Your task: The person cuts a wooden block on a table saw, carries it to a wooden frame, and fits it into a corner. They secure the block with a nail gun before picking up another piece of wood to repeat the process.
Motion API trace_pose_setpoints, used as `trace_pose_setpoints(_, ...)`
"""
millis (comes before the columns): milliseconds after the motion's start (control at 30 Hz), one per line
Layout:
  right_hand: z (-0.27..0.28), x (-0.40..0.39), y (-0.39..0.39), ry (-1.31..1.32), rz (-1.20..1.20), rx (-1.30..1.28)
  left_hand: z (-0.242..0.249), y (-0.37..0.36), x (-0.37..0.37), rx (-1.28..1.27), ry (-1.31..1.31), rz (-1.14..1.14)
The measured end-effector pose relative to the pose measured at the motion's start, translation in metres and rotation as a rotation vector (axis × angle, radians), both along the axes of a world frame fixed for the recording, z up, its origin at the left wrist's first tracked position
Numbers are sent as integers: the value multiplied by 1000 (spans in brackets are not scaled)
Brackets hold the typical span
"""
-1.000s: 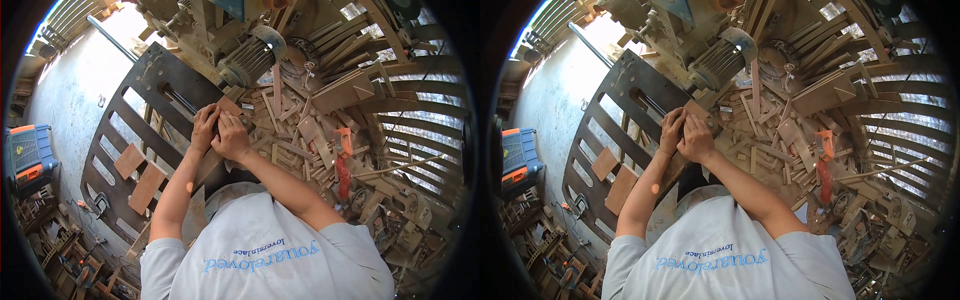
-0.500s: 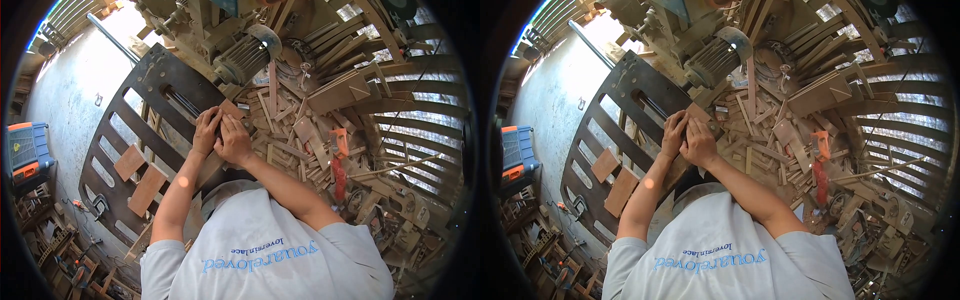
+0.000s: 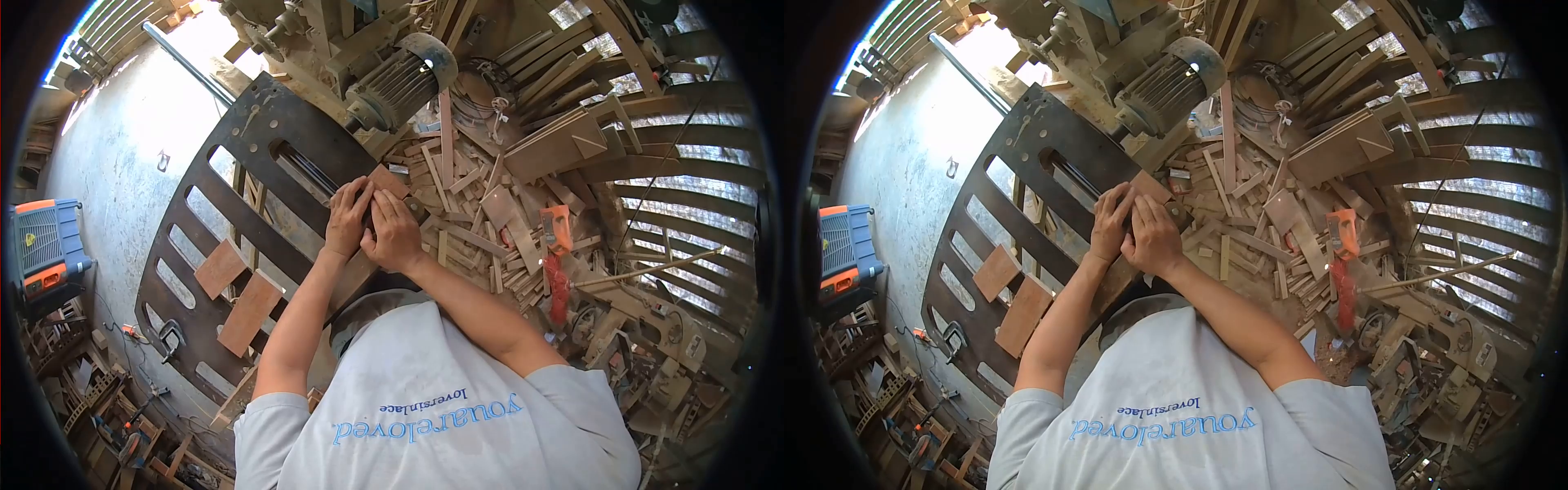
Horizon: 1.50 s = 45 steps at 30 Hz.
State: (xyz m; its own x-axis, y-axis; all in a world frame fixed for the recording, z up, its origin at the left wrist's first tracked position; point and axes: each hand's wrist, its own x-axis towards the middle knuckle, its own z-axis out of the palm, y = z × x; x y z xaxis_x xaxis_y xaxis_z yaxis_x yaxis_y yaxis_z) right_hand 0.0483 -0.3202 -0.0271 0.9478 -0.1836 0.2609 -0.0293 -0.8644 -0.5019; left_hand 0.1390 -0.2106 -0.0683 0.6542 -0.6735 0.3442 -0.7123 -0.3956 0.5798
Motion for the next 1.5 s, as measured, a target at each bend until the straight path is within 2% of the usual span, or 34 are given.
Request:
trace_pose_setpoints(1000,0,4,1,23,7,7,4,0,4,-29,20,2)
trace_pose_setpoints(1500,-6,36,5,9,-9,9,-2,5,34,-20,7,-1)
